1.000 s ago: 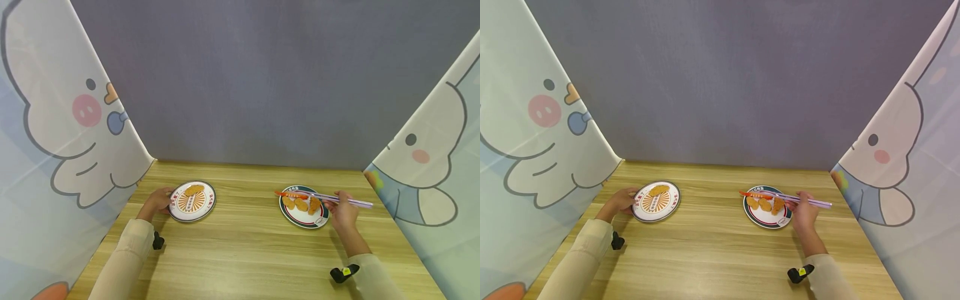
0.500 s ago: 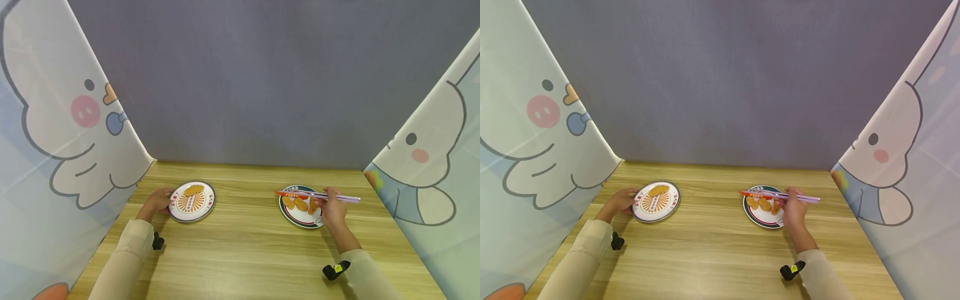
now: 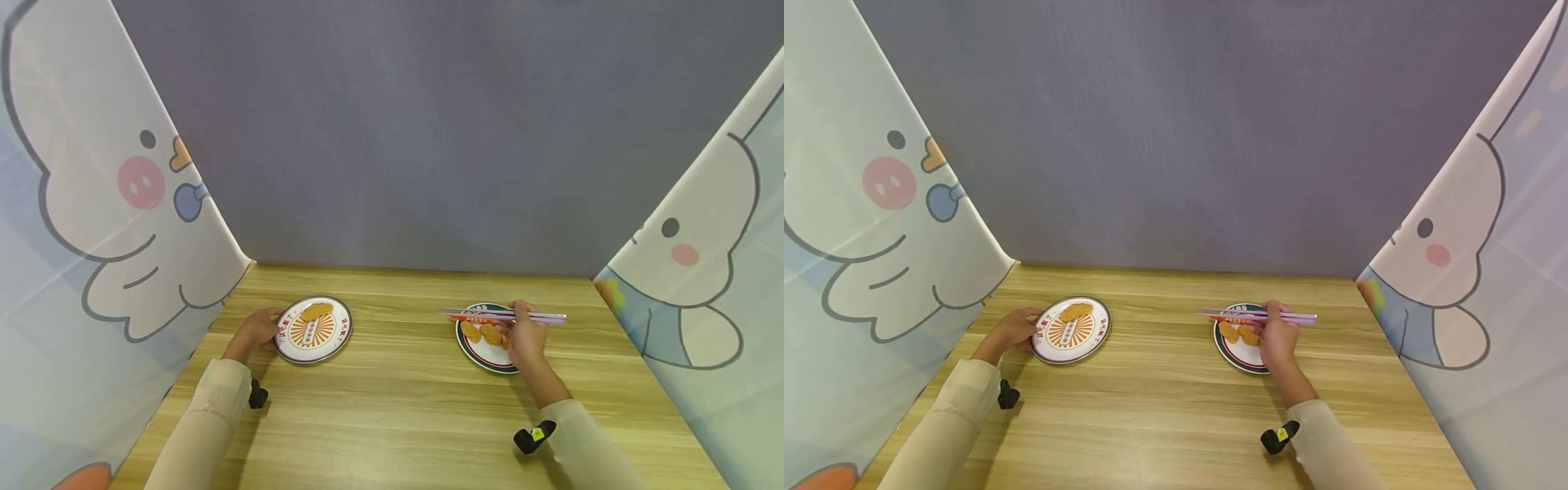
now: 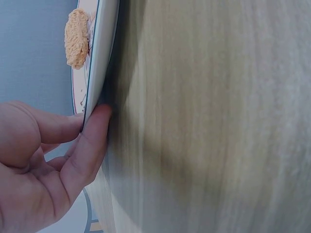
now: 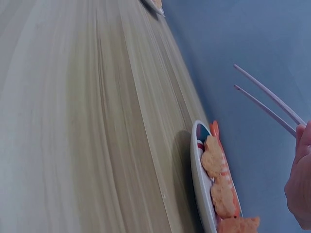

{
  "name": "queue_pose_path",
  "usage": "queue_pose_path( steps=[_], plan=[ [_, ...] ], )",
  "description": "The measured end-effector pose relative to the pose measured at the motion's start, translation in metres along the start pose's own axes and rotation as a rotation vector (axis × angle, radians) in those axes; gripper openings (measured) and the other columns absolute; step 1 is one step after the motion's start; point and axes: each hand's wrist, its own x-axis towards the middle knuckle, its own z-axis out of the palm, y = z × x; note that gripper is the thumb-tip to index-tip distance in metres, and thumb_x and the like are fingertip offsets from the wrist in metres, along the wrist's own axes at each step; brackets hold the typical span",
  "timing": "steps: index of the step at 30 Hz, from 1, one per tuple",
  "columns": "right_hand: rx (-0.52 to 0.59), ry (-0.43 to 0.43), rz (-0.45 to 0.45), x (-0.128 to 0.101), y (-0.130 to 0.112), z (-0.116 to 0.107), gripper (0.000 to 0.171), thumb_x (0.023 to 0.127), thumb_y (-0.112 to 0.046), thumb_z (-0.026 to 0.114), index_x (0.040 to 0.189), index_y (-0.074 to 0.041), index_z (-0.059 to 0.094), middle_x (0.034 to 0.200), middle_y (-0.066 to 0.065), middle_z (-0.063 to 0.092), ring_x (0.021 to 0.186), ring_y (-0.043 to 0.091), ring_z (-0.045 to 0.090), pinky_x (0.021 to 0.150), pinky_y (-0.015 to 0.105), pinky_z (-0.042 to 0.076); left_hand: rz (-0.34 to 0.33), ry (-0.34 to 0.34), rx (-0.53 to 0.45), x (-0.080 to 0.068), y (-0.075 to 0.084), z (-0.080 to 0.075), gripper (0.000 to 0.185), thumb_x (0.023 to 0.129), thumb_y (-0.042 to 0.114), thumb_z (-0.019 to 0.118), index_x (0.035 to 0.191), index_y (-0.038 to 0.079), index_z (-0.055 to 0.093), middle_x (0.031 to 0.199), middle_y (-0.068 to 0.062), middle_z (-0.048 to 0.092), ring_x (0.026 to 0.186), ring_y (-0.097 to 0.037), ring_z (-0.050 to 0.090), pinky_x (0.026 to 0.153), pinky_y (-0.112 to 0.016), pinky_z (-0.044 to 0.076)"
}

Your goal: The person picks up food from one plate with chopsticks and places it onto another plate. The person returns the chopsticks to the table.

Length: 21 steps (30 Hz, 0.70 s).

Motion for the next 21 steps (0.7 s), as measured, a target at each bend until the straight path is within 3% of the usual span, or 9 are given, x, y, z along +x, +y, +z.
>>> queue_pose_path(
  steps=[7, 21],
  plan=[
    [0.002, -0.011, -0.001, -0.001, 0.005, 0.006, 0.027, 0.107, -0.016, 0.049, 0.087, -0.006, 0.063, 0.064, 0.005, 0.068, 0.048, 0.014, 0.067, 0.041, 0.022, 0.054, 0.003, -0.004, 0.019, 0.002, 0.000, 0.000, 0.063, 0.093, -0.007, 0.049, 0.154, -0.003, 0.035, 0.117, -0.029, 0.059, 0.070, -0.016, 0.066, 0.064, -0.034, 0.065],
    [-0.029, -0.081, -0.020, -0.005, 0.019, 0.023, 0.021, 0.107, -0.018, 0.049, 0.092, -0.007, 0.060, 0.066, 0.003, 0.069, 0.051, 0.012, 0.069, 0.044, 0.021, 0.056, -0.002, -0.006, 0.003, 0.000, 0.000, 0.001, 0.063, 0.093, -0.008, 0.048, 0.155, -0.003, 0.035, 0.116, -0.028, 0.058, 0.071, -0.016, 0.066, 0.064, -0.034, 0.065]
  ],
)
